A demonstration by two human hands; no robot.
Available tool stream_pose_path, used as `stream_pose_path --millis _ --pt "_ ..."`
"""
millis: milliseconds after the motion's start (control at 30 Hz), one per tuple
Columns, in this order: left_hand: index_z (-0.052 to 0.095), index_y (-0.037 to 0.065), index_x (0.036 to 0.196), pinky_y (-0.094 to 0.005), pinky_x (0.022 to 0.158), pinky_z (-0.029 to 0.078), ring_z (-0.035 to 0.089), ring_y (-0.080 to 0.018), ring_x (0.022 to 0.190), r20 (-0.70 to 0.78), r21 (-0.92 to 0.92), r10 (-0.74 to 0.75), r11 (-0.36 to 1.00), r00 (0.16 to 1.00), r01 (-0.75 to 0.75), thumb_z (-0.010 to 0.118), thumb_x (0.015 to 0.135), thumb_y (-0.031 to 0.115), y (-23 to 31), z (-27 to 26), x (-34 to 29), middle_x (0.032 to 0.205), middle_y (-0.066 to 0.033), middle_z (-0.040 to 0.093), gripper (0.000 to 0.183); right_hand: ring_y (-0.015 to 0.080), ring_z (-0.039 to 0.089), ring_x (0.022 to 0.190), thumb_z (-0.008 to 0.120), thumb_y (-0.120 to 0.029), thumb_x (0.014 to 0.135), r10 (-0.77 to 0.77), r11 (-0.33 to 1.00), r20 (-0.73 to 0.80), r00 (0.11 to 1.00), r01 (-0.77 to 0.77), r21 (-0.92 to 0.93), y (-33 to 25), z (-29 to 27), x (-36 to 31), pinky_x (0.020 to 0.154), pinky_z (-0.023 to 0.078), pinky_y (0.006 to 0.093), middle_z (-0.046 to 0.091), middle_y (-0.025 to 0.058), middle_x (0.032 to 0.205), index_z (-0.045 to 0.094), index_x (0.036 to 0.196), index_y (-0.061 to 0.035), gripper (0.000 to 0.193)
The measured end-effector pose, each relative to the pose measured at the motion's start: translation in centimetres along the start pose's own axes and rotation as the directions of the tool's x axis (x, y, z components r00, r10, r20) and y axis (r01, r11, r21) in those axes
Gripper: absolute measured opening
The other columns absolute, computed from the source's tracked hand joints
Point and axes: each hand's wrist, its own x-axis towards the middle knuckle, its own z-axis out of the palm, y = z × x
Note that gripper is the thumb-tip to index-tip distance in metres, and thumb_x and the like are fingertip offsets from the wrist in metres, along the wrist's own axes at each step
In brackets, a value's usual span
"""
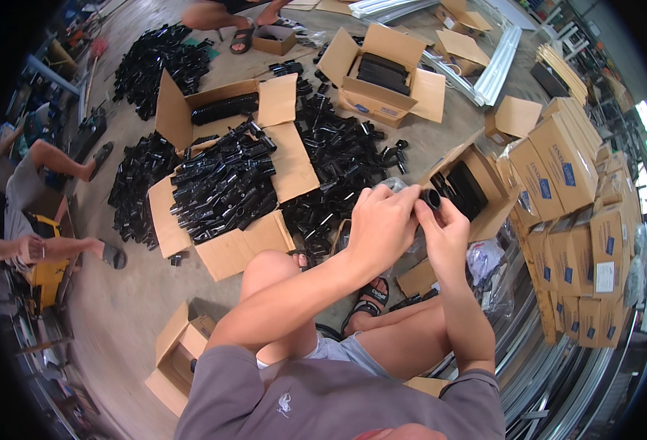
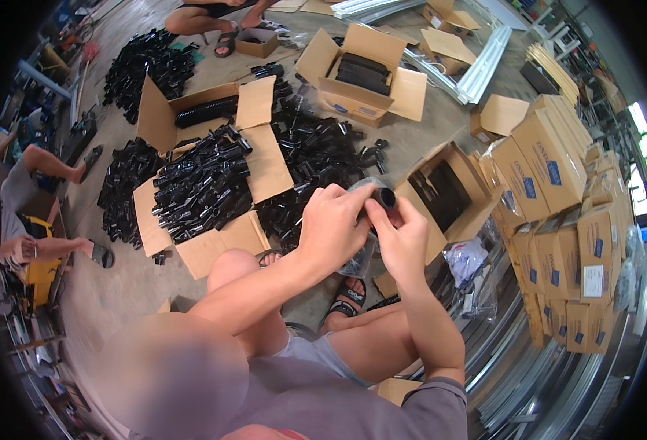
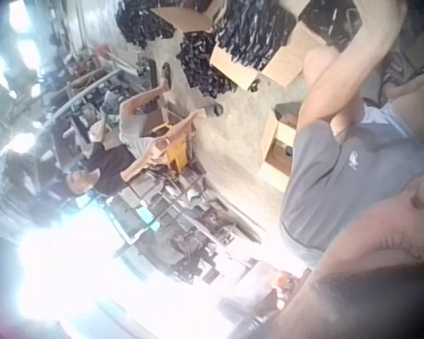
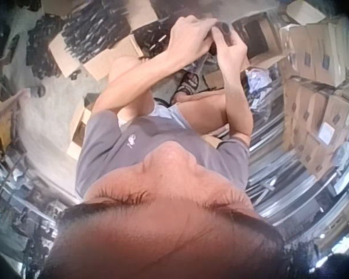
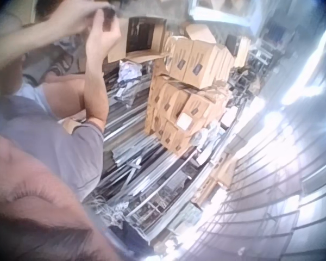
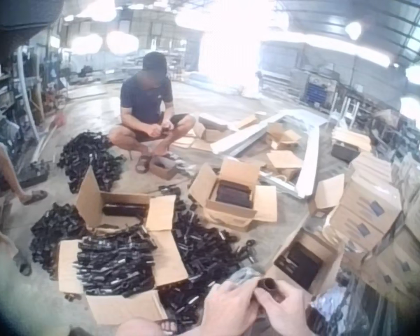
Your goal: The person picks up and holds black metal pipe joints, turning them over by hand to look at the different connectors before placing them into cardboard boxes.
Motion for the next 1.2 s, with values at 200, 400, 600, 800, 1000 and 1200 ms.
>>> stream_pose_path --millis 200,400,600,800,1000,1200 --pt "0.066 0.004 0.122 -0.038 0.077 0.051 0.066 -0.03 0.084 0.271 -0.127 -0.184 0.966 0.945 0.225 0.076 0.074 0.021 -0.2 -1.5 0.5 0.09 -0.02 0.069 0.052 0.0028 0.052 0.064 0.068 -0.024 0.093 0.029 0.939 -0.031 0.999 -0.038 -0.343 -0.2 -0.7 1.0 0.055 0.042 0.0246 0.063 0.0019 0.068 0.068 0.092 0.0044 0.029" --pt "0.059 -0.005 0.129 -0.03 0.099 0.042 0.054 -0.0146 0.116 0.434 -0.367 -0.319 0.792 0.843 0.489 0.053 0.101 0.039 -3.1 -1.3 2.2 0.125 -0.0103 0.062 0.052 0.0021 0.05 0.072 0.06 -0.026 0.099 0.035 0.997 0.107 0.994 -0.027 -0.078 2.1 -2.2 1.8 0.063 0.041 0.0229 0.062 -0.0039 0.081 0.066 0.1 0.003 0.03" --pt "0.062 0.001 0.123 -0.0263 0.092 0.045 0.058 -0.0105 0.101 0.735 -0.53 -0.267 0.347 0.623 0.774 0.054 0.102 0.033 -2.9 0.6 1.2 0.109 -0.003 0.066 0.039 0.004 0.051 0.077 0.056 -0.033 0.101 0.111 0.974 0.114 0.987 -0.131 0.187 2.3 -2.5 2.3 0.069 0.043 0.0224 0.06 -0.0023 0.086 0.064 0.105 0.0007 0.034" --pt "0.065 0.004 0.11 -0.0243 0.084 0.044 0.056 -0.007 0.092 0.709 -0.554 -0.351 0.261 0.612 0.791 0.056 0.101 0.028 -2.6 1.4 0.4 0.099 0.0008 0.064 0.028 0.0045 0.052 0.08 0.061 -0.029 0.099 0.01 1.0 0.074 0.997 -0.012 0.025 2.8 -2.5 2.6 0.07 0.042 0.0215 0.06 -0.0026 0.09 0.063 0.111 -0.0021 0.03" --pt "0.056 0.011 0.105 -0.0309 0.074 0.056 0.064 -0.0168 0.082 0.753 -0.614 -0.293 0.01 0.589 0.79 0.049 0.102 0.028 -2.1 0.5 0.7 0.097 -0.0043 0.063 0.019 0.0055 0.054 0.073 0.045 -0.049 0.103 0.072 0.964 0.014 0.997 -0.074 0.254 5.1 -2.5 4.1 0.06 0.039 0.0215 0.056 -0.0027 0.079 0.063 0.113 -0.0043 0.049" --pt "0.052 0.011 0.115 -0.0362 0.077 0.056 0.069 -0.0252 0.091 0.687 -0.71 -0.373 -0.161 0.624 0.686 0.052 0.097 0.046 -2.0 -0.1 1.8 0.107 -0.0115 0.064 0.04 0.0326 0.069 0.085 0.06 -0.03 0.091 0.206 0.772 0.484 0.85 0.163 -0.615 19.8 -3.1 5.5 0.074 0.052 0.0431 0.07 0.0216 0.093 0.07 0.089 0.0006 0.032"
